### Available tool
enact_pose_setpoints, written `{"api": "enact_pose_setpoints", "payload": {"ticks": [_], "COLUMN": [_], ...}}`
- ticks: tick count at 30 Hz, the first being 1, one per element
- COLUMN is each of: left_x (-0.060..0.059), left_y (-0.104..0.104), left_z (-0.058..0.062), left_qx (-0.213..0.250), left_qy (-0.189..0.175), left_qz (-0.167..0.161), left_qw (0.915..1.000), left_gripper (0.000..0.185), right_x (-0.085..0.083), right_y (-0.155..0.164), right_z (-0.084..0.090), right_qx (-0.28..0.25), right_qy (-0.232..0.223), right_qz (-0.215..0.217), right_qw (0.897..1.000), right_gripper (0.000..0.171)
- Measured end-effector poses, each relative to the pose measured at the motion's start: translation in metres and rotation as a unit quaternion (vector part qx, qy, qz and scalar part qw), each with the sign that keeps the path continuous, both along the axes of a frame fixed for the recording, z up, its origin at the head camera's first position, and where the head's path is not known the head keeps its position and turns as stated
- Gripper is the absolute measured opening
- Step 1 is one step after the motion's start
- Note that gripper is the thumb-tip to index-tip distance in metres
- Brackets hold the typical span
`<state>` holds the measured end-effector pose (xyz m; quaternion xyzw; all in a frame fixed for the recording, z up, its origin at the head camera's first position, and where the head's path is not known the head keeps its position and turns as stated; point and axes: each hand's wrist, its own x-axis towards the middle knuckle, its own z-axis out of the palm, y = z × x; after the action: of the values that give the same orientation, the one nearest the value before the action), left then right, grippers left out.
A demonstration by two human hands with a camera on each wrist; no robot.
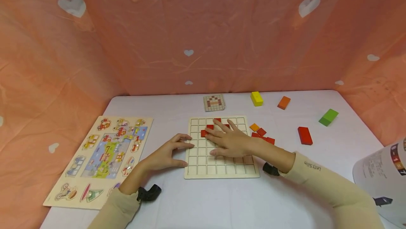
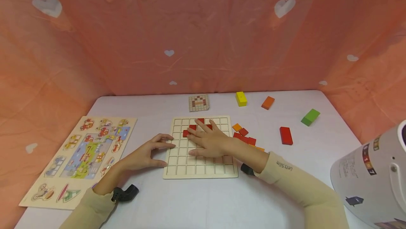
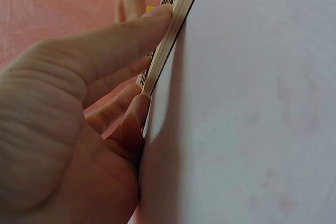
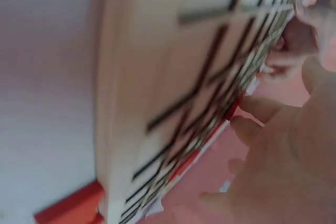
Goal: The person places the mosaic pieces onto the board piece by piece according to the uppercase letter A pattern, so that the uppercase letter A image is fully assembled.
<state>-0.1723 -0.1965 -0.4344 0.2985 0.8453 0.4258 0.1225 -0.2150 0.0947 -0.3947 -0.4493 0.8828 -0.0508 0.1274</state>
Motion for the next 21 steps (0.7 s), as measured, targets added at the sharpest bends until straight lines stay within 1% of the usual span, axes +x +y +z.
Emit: {"api": "enact_pose_setpoints", "payload": {"ticks": [4, 11, 14, 18, 20, 21], "left_x": [0.001, 0.001, 0.002, 0.002, 0.002, 0.002], "left_y": [-0.001, 0.0, -0.001, 0.0, 0.0, 0.0], "left_z": [0.0, 0.001, 0.001, 0.001, 0.001, 0.001], "left_qx": [0.0, 0.005, 0.007, 0.005, 0.005, 0.007], "left_qy": [-0.002, -0.008, -0.007, -0.014, -0.017, -0.016], "left_qz": [0.0, 0.0, 0.0, 0.001, 0.001, 0.001], "left_qw": [1.0, 1.0, 1.0, 0.9999, 0.9998, 0.9998], "left_gripper": [0.056, 0.057, 0.057, 0.057, 0.057, 0.057], "right_x": [0.005, 0.006, 0.006, 0.001, -0.005, -0.009], "right_y": [-0.003, -0.011, -0.009, 0.003, 0.016, 0.024], "right_z": [-0.002, -0.002, -0.001, 0.002, 0.004, 0.005], "right_qx": [0.001, -0.001, -0.009, -0.054, -0.092, -0.116], "right_qy": [-0.006, 0.0, -0.009, -0.027, -0.044, -0.06], "right_qz": [0.002, 0.015, 0.014, -0.007, -0.028, -0.041], "right_qw": [1.0, 1.0, 1.0, 0.998, 0.994, 0.991], "right_gripper": [0.077, 0.078, 0.076, 0.069, 0.066, 0.063]}}
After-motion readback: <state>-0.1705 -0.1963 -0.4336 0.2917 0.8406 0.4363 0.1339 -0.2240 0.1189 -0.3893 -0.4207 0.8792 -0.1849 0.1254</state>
